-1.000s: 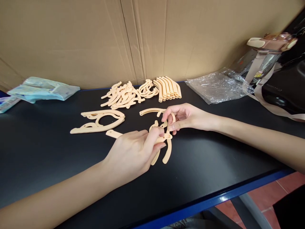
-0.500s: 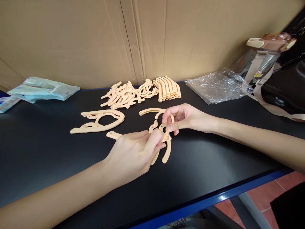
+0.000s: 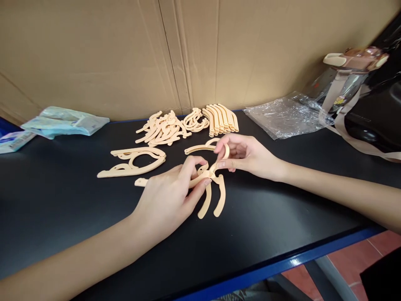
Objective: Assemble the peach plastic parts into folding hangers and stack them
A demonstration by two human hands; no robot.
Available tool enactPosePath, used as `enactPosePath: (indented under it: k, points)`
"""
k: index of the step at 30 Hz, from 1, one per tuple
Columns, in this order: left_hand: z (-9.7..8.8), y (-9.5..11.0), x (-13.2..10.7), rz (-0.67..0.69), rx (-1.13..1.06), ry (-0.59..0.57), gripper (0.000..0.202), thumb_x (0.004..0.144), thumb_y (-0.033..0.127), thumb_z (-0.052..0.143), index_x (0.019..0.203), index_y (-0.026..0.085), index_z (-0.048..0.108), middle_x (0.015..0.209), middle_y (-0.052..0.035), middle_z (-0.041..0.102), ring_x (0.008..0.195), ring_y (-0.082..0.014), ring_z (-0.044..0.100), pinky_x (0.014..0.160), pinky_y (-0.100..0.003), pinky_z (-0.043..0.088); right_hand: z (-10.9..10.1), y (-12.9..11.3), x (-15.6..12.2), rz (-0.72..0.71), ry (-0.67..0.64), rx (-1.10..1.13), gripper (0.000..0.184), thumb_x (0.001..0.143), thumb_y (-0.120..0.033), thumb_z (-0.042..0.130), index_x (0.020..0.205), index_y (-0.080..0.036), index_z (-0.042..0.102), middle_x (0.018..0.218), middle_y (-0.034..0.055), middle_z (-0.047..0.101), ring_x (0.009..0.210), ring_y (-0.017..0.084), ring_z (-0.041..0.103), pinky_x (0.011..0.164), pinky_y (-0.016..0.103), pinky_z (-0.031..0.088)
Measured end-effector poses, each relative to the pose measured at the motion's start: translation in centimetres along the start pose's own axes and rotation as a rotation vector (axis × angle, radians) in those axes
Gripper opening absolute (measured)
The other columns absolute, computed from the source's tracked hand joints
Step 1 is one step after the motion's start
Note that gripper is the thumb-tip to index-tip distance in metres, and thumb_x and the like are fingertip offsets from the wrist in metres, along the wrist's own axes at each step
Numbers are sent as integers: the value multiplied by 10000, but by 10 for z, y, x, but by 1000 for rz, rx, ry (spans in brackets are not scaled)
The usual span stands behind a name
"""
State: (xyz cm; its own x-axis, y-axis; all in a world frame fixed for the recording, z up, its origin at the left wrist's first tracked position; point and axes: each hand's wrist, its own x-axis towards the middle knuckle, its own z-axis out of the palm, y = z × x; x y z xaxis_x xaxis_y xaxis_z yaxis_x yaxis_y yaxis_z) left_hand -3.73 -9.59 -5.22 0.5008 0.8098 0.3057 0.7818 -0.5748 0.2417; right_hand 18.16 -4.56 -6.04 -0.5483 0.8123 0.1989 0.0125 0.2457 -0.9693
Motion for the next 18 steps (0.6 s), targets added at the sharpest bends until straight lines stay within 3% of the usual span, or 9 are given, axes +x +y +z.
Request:
enactPosePath:
  k: [2,4,6,8,10,13,18]
  points:
    - [-7,-1,3,-94,-96,-76,222,974,388,411,1047,242,562,758,30,684,670,-151,656,516,-226,390,-2,-2,-3,-59,88,-94,388,861,-306,690,1168,-224,467,763,-33,630,605,105,576,576,244,483]
    - [-13,-2,8,-188,-281,-143,235,957,411,426,997,240,581,743,24,666,638,-150,636,500,-231,418,-7,-3,-4,-143,201,-292,395,915,-329,622,1245,-244,422,760,-38,608,604,114,563,613,266,479]
    - [-17,-4,13,-281,-541,-208,225,917,399,482,1027,220,561,798,2,658,639,-150,635,453,-221,452,-12,-1,-3,-241,264,-602,271,934,-325,590,1173,-225,511,814,-6,621,703,143,585,674,290,481]
    - [-19,-7,18,-351,-779,-277,274,875,359,531,1095,195,528,901,-40,656,689,-166,656,421,-222,496,-16,4,0,-305,249,-927,186,942,-310,576,1088,-197,595,946,47,650,866,196,600,749,329,489]
    - [-19,-9,21,-401,-933,-338,332,853,323,561,1146,178,506,956,-73,652,752,-191,676,440,-249,550,-18,8,2,-316,203,-1157,237,949,-325,565,1105,-159,631,1076,99,644,1010,251,578,827,378,494]
    - [-19,-14,23,-469,-1035,-379,364,845,306,609,1172,178,512,937,-70,659,818,-204,684,520,-285,604,-17,13,4,-298,132,-1287,335,959,-367,534,1147,-114,648,1116,141,616,1058,280,558,909,423,484]
    - [-16,-25,22,-503,-1145,-398,233,895,366,595,1029,176,616,970,-85,686,840,-187,699,600,-266,618,-17,14,5,-263,110,-1240,233,985,-251,440,927,-145,640,1013,131,600,992,270,556,888,427,472]
